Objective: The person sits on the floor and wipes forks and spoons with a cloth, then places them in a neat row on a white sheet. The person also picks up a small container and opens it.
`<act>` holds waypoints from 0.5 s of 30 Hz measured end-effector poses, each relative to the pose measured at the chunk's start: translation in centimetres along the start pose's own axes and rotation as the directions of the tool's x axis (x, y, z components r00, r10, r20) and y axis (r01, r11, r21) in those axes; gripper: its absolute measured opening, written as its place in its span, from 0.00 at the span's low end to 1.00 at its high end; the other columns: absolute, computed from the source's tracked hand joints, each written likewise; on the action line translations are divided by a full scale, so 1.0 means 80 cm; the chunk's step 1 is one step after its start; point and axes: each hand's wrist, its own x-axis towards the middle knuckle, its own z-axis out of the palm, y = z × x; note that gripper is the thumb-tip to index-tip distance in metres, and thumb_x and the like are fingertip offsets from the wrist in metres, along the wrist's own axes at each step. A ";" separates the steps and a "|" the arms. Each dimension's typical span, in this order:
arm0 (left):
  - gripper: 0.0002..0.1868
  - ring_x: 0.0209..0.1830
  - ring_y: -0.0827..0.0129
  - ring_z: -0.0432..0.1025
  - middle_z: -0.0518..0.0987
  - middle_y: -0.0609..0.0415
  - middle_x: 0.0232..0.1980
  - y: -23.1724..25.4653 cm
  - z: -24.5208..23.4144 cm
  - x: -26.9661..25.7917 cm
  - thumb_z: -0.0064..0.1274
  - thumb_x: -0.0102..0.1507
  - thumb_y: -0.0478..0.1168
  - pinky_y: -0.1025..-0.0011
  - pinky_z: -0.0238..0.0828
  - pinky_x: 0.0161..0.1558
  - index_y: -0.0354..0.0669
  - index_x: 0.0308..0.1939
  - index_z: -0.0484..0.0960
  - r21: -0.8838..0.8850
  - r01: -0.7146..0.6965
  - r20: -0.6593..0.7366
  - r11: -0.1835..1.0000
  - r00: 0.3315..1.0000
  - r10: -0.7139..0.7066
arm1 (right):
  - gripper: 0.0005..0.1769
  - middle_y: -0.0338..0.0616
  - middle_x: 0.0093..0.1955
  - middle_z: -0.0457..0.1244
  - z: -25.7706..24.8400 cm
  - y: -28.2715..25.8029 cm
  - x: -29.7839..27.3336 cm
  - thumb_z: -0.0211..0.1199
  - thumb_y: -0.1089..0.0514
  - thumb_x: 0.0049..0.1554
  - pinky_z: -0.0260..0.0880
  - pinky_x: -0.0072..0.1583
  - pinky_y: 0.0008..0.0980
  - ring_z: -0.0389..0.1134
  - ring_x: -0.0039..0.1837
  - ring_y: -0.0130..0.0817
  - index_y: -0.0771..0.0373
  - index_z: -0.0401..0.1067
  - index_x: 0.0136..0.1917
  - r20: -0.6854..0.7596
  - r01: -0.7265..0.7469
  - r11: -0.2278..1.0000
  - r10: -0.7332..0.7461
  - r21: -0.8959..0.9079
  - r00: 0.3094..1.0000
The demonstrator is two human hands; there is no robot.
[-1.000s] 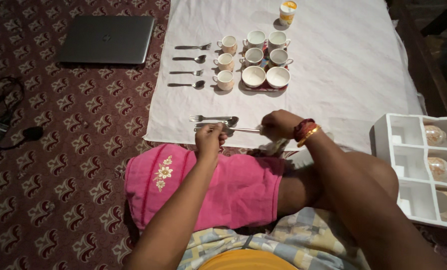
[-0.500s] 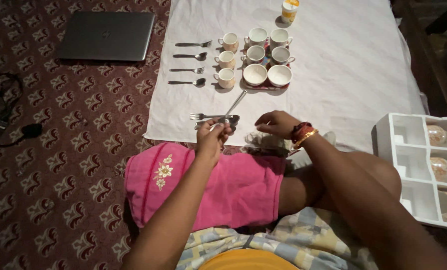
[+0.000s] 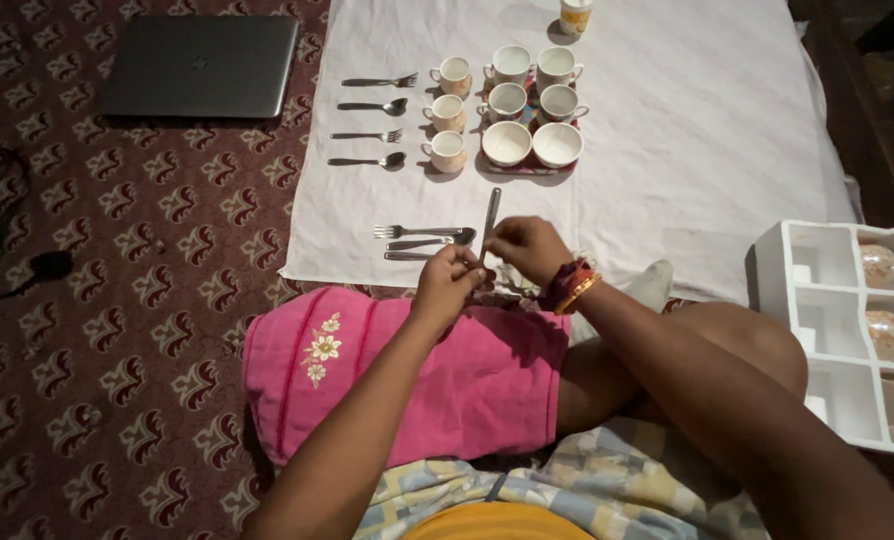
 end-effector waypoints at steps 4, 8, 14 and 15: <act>0.05 0.30 0.75 0.74 0.83 0.53 0.36 0.001 0.002 -0.002 0.54 0.65 0.29 0.77 0.71 0.32 0.36 0.45 0.78 0.321 -0.060 0.025 0.945 0.998 0.054 | 0.09 0.39 0.37 0.69 -0.018 0.010 0.014 0.65 0.57 0.58 0.71 0.42 0.26 0.68 0.37 0.22 0.67 0.77 0.45 -0.049 -0.002 0.994 0.008 0.106 0.999; 0.06 0.32 0.78 0.76 0.83 0.55 0.36 0.002 0.003 -0.006 0.59 0.64 0.33 0.78 0.73 0.36 0.35 0.43 0.82 0.514 -0.166 0.061 0.841 0.986 0.158 | 0.08 0.39 0.38 0.68 -0.017 0.023 0.019 0.65 0.58 0.60 0.70 0.42 0.25 0.67 0.38 0.23 0.67 0.76 0.46 0.000 -0.015 0.976 0.016 0.216 1.000; 0.09 0.25 0.76 0.71 0.80 0.56 0.31 0.005 -0.003 0.000 0.57 0.64 0.34 0.79 0.65 0.24 0.37 0.47 0.82 0.227 0.009 -0.064 0.974 0.998 0.006 | 0.03 0.41 0.40 0.69 -0.030 0.034 0.030 0.63 0.63 0.59 0.69 0.41 0.25 0.68 0.38 0.24 0.66 0.73 0.45 -0.071 -0.004 0.938 0.031 0.348 0.997; 0.09 0.22 0.76 0.69 0.79 0.55 0.30 0.006 -0.004 0.001 0.56 0.64 0.35 0.78 0.61 0.20 0.38 0.48 0.81 0.153 0.067 -0.101 0.986 0.994 -0.052 | 0.03 0.41 0.40 0.69 -0.035 0.034 0.032 0.63 0.64 0.58 0.69 0.41 0.25 0.67 0.38 0.25 0.66 0.73 0.45 -0.095 -0.019 0.923 0.060 0.384 0.994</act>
